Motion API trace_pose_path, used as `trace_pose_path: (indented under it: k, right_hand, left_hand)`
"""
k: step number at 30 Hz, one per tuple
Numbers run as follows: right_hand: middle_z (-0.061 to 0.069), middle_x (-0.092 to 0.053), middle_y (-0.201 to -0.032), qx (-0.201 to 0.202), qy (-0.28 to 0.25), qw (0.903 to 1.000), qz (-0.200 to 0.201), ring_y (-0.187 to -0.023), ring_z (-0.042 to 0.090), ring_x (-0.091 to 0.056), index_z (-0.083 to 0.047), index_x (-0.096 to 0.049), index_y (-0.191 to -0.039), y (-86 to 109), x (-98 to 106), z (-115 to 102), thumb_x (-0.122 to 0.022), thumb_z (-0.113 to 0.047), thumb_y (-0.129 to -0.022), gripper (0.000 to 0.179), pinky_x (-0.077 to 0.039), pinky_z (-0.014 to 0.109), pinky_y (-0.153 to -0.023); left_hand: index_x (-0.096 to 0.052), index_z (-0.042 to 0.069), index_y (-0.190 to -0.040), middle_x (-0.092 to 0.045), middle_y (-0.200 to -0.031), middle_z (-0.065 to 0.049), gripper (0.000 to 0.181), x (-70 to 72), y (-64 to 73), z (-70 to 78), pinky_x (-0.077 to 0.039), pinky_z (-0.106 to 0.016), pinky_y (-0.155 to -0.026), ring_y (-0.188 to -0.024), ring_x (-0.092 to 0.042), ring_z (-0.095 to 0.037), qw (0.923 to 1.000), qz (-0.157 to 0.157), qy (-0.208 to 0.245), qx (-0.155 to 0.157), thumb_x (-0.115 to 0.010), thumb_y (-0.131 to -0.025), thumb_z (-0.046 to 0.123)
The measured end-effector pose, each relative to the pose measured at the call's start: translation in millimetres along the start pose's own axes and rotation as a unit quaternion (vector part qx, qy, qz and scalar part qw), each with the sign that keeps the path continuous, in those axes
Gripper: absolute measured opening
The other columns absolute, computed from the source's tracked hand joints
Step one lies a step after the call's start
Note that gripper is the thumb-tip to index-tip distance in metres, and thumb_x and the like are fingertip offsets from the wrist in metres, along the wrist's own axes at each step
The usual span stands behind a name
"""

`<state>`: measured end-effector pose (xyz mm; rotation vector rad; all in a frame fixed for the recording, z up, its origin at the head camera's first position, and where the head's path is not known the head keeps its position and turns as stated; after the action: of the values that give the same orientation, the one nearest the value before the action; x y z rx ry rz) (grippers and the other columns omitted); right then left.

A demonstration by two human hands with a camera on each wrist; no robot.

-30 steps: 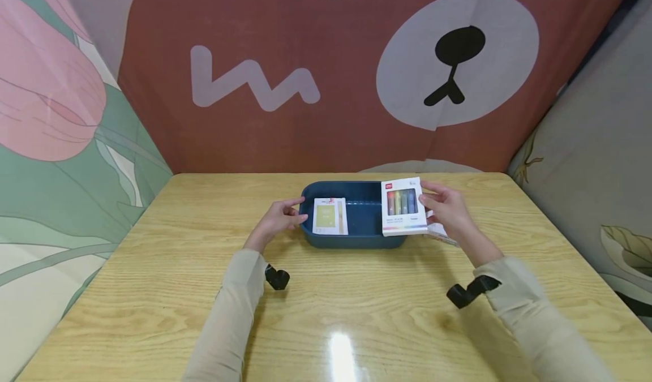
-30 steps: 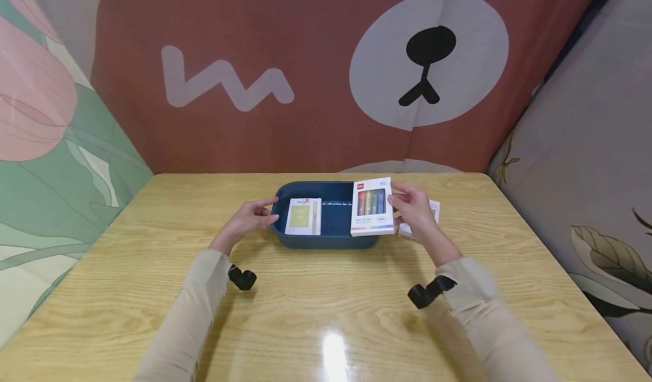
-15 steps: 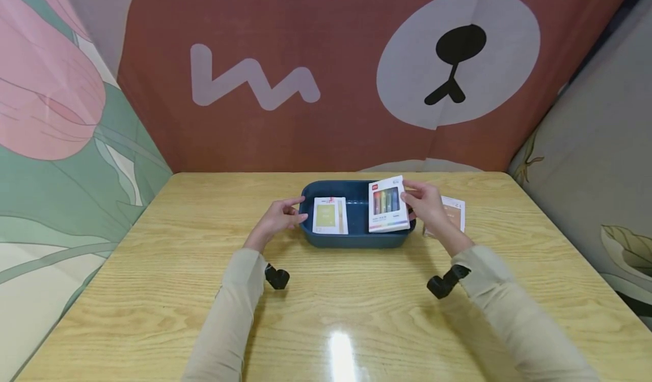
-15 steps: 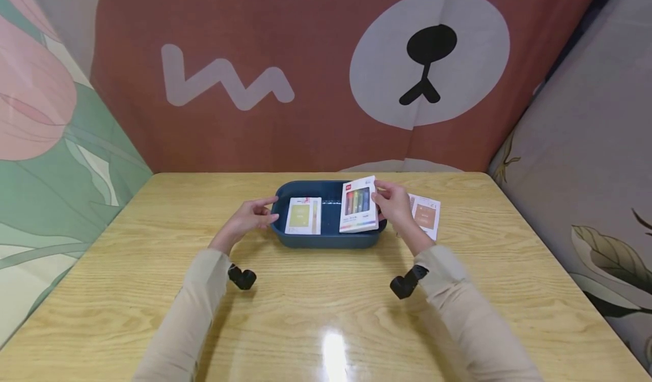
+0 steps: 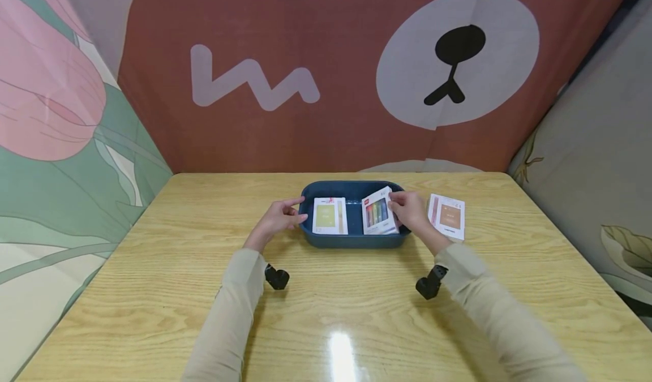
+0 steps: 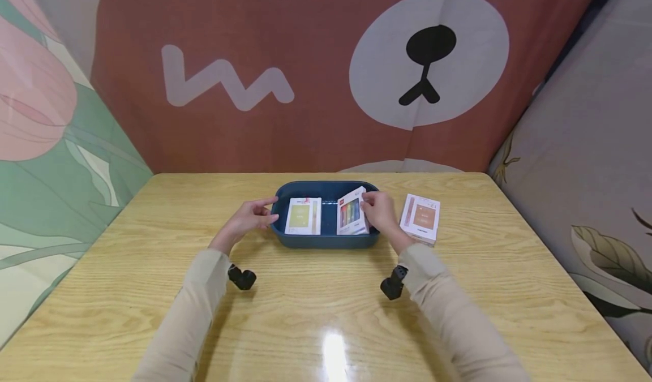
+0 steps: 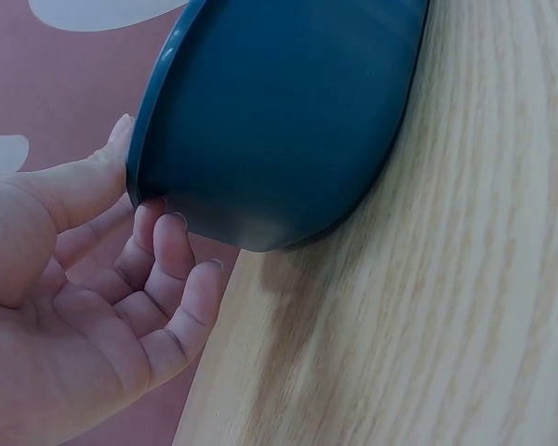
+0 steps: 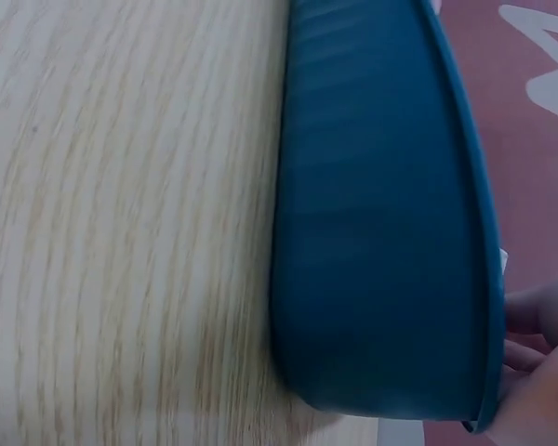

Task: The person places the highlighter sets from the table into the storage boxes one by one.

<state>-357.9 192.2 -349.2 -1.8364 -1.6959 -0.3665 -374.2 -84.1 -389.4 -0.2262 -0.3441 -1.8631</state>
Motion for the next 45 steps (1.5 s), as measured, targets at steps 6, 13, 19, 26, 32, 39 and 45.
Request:
trace_pose_path:
  k: [6,13,19,26,32,39,45]
  right_hand:
    - [0.026,-0.062,-0.085,0.006,0.071,0.9974,0.005,-0.046,0.011,-0.05,0.015,-0.062,-0.097,-3.0,-4,-2,-0.057,0.004,-0.082,0.019,-0.041,0.022,-0.041]
    - [0.028,-0.059,-0.094,-0.059,0.034,0.9968,-0.041,-0.057,0.019,-0.059,0.015,-0.058,-0.104,-3.8,-12,6,-0.061,0.0,-0.082,0.026,-0.049,0.027,-0.046]
    - [0.03,-0.055,-0.106,-0.075,0.043,0.9926,-0.085,-0.08,0.032,-0.061,0.016,-0.054,-0.11,-4.2,-19,9,-0.062,0.001,-0.081,0.034,-0.051,0.03,-0.056]
    - [0.007,-0.054,-0.058,-0.032,0.131,0.9836,-0.119,-0.05,0.013,-0.05,0.0,-0.052,-0.059,-6.9,-23,1,-0.068,0.001,-0.075,0.023,-0.042,0.024,-0.05]
    - [-0.004,-0.037,-0.048,-0.011,0.172,0.9756,-0.136,-0.048,0.012,-0.035,-0.006,-0.043,-0.052,-7.6,-26,-3,-0.068,0.001,-0.072,0.034,-0.029,0.023,-0.047]
    - [-0.004,-0.035,-0.049,-0.018,0.186,0.9716,-0.144,-0.051,0.013,-0.031,-0.004,-0.046,-0.053,-8.7,-28,0,-0.07,0.0,-0.068,0.029,-0.026,0.022,-0.048]
    - [-0.004,-0.026,-0.048,-0.003,0.196,0.9675,-0.159,-0.047,0.01,-0.023,-0.009,-0.033,-0.05,-6.3,-30,-3,-0.068,0.001,-0.071,0.042,-0.023,0.023,-0.049]
  left_hand:
    - [-0.044,0.007,-0.133,-0.047,-0.08,-0.007,0.052,0.6,-0.1,-1.8,-0.046,-0.038,-0.07,-0.068,-0.045,-0.015,1.0,0.002,0.001,0.004,-0.062,-0.084,0.01]
    - [-0.044,0.007,-0.133,-0.047,-0.08,-0.007,0.051,0.2,-1.4,-3.0,-0.046,-0.039,-0.071,-0.068,-0.045,-0.015,1.0,0.001,0.003,0.003,-0.061,-0.085,0.009]
    - [-0.044,0.009,-0.133,-0.048,-0.081,-0.008,0.051,0.3,-1.2,-1.4,-0.045,-0.041,-0.073,-0.069,-0.045,-0.017,1.0,0.002,0.006,0.002,-0.061,-0.085,0.01]
    - [-0.042,0.007,-0.134,-0.048,-0.08,-0.008,0.052,0.3,-0.4,1.9,-0.045,-0.039,-0.07,-0.067,-0.045,-0.015,0.9999,-0.006,0.001,-0.009,-0.061,-0.085,0.01]
    - [-0.043,0.008,-0.133,-0.048,-0.08,-0.008,0.052,1.2,-1.9,-0.1,-0.045,-0.038,-0.07,-0.066,-0.045,-0.017,1.0,-0.003,0.0,-0.003,-0.062,-0.085,0.011]
    - [-0.043,0.007,-0.133,-0.048,-0.08,-0.008,0.052,1.1,-2.1,-0.6,-0.046,-0.036,-0.069,-0.067,-0.045,-0.016,1.0,-0.004,-0.003,-0.002,-0.062,-0.085,0.011]
    - [-0.041,0.006,-0.134,-0.048,-0.08,-0.007,0.054,0.3,-3.2,-1.6,-0.046,-0.038,-0.07,-0.068,-0.045,-0.016,0.9999,-0.013,0.007,-0.004,-0.062,-0.084,0.011]
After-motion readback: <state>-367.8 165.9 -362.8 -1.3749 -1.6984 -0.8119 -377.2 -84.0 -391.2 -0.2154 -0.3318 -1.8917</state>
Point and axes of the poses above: each hand's wrist, its own y-axis away from the middle knuckle, its own x-axis out of the back of the hand, z = x × y, the point moved 9 cm from there along -y, towards the middle knuckle
